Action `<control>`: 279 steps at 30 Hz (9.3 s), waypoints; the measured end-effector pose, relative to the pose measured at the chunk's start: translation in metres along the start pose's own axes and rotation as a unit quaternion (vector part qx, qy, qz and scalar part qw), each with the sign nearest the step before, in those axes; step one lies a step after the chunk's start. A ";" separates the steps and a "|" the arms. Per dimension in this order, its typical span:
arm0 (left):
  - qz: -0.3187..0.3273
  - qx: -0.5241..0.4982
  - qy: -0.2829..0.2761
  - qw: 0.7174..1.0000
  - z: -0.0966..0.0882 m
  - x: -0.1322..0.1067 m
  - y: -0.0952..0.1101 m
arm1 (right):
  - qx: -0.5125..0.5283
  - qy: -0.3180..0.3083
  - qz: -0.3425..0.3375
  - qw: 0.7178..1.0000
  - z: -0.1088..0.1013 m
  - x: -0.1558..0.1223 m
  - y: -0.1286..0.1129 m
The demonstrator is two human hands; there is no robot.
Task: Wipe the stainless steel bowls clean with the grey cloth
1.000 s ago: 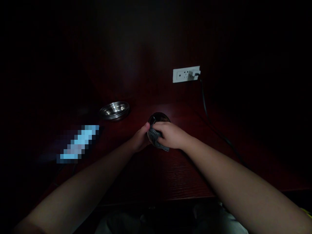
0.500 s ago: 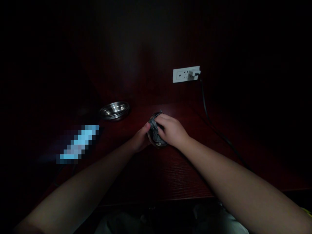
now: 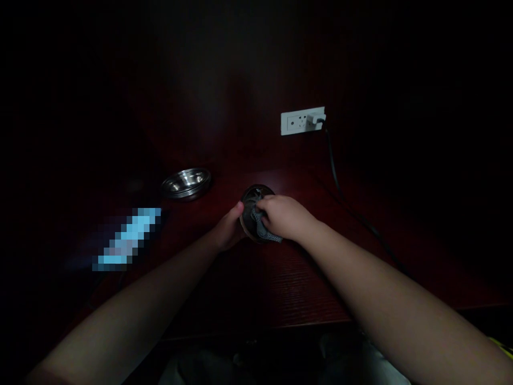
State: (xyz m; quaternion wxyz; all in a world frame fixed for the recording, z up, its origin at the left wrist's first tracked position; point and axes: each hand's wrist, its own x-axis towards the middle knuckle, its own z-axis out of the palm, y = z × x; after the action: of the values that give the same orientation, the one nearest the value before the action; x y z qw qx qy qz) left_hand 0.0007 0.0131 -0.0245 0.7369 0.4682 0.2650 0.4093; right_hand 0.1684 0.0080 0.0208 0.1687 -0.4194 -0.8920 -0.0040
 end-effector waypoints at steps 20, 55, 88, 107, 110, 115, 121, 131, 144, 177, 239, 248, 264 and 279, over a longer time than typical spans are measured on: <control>0.011 -0.007 -0.007 1.000 0.001 0.000 0.000 | 0.251 0.143 -0.082 0.954 0.010 0.001 -0.006; 0.010 -0.008 -0.002 1.000 0.000 0.001 -0.002 | 0.149 0.286 0.017 0.947 0.002 0.001 0.014; 0.027 -0.010 0.007 1.000 0.001 0.000 -0.001 | 0.265 0.105 -0.125 0.950 0.009 0.000 -0.001; 0.025 0.014 0.000 1.000 0.001 0.000 0.000 | 0.029 0.146 0.094 0.984 0.000 0.001 0.004; 0.027 0.008 0.002 1.000 0.001 -0.001 -0.001 | 0.094 0.209 0.072 0.971 0.004 0.001 0.004; 0.027 0.009 -0.005 1.000 0.002 -0.001 0.000 | 0.188 0.199 -0.007 0.962 0.009 0.001 -0.001; 0.021 -0.002 0.008 1.000 0.002 0.000 -0.001 | 0.239 0.118 -0.092 0.960 0.010 0.001 -0.003; 0.025 0.015 0.005 1.000 0.003 -0.001 0.001 | 0.180 -0.034 -0.061 0.981 0.005 -0.001 0.000; 0.018 -0.027 -0.007 0.999 0.000 -0.001 0.001 | 0.036 0.174 0.067 0.982 -0.002 0.000 0.007; 0.088 -0.116 0.038 0.989 -0.002 0.001 0.007 | 0.205 0.160 0.101 0.960 0.017 0.006 0.040; 0.105 0.168 0.160 0.967 -0.011 0.001 0.003 | 0.140 0.237 -0.020 0.961 -0.005 -0.001 0.035; 0.099 0.080 0.188 0.974 0.000 0.002 0.008 | 0.243 0.302 0.089 0.918 0.005 0.002 0.027; 0.052 0.132 0.116 0.983 -0.009 0.001 0.000 | 0.128 0.240 0.002 0.962 -0.012 -0.002 0.032; 0.175 0.082 0.167 0.967 -0.001 0.001 0.007 | 0.337 0.313 0.125 0.879 0.011 0.004 0.023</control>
State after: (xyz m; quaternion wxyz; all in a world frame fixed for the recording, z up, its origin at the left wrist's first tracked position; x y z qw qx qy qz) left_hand -0.0025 0.0158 -0.0184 0.5581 0.4912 0.3314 0.5809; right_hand 0.1804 0.0278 0.0087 0.5693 -0.4224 -0.6801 0.1870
